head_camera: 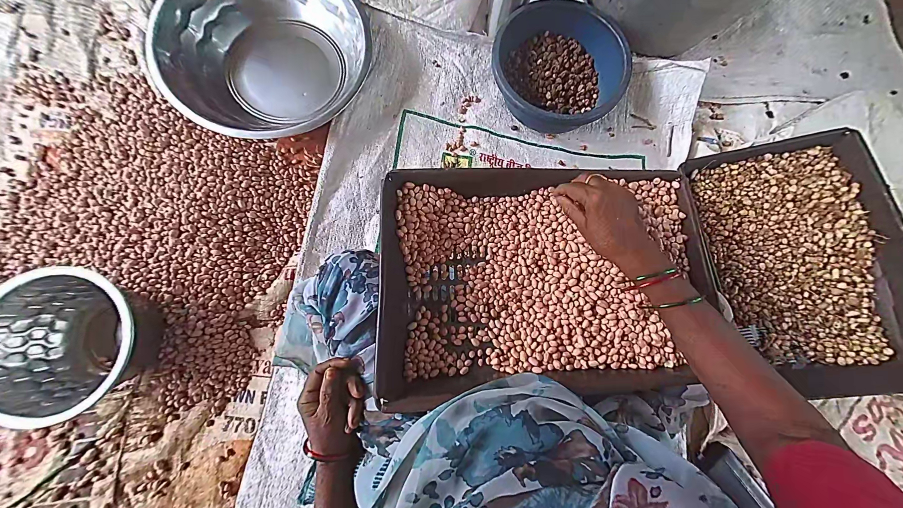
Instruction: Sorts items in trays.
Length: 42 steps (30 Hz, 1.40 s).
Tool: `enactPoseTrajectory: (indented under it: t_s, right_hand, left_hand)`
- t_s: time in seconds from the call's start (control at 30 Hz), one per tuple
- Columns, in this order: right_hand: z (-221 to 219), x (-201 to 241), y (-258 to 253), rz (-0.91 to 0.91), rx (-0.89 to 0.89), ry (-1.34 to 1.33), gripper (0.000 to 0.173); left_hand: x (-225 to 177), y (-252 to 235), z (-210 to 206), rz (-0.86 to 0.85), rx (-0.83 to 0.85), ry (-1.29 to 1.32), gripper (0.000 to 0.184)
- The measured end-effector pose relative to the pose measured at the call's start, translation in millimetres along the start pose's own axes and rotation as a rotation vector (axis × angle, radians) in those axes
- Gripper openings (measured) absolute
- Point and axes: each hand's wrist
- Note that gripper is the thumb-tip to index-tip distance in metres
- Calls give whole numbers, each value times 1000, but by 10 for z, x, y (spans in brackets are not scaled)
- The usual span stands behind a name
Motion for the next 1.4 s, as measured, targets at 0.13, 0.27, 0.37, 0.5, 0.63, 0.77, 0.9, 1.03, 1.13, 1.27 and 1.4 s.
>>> enactPoseTrajectory:
  t_s: [0.13, 0.27, 0.37, 0.5, 0.63, 0.77, 0.9, 1.03, 1.13, 1.27, 1.4]
  right_hand:
    - [-139, 73, -387, -181, 210, 184, 24]
    - [-169, 103, -408, -232, 221, 197, 23]
    - [-152, -23, -357, -183, 184, 103, 22]
    - [-62, -229, -266, -111, 40, -92, 18]
    - [-52, -196, -286, -69, 47, -85, 18]
    - [-121, 84, -370, -197, 233, 177, 24]
    - [-181, 374, -406, -369, 384, 300, 27]
    - [-199, 469, -432, -449, 420, 304, 26]
    - [-181, 533, -460, -484, 454, 298, 22]
    - [-109, 490, -495, -505, 445, 279, 22]
    - [-130, 441, -527, -488, 467, 292, 23]
  left_hand:
    - [-2, -3, 4, -7, -11, -5, 20]
    - [19, 7, 22, -9, -13, 24, 20]
    - [19, 3, 44, -7, 19, 40, 21]
    - [28, 1, 41, -13, 14, 49, 20]
    - [37, -3, 42, -30, 19, 57, 21]
    - [33, 0, 31, -29, 6, 65, 20]
    - [23, 9, 16, -23, -17, 56, 19]
    - [42, 9, 28, -31, -8, 68, 20]
    - [30, 8, 24, -35, 1, 81, 20]
    - [48, 12, 26, -45, -3, 109, 20]
    - [49, 12, 38, -61, 15, 126, 21]
Point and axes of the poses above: each hand's wrist, its own y-axis away from the middle knuckle, its own z-axis out of the back of the hand, x = y × z, and after that the axes turned 12 degrees about x, right-handed
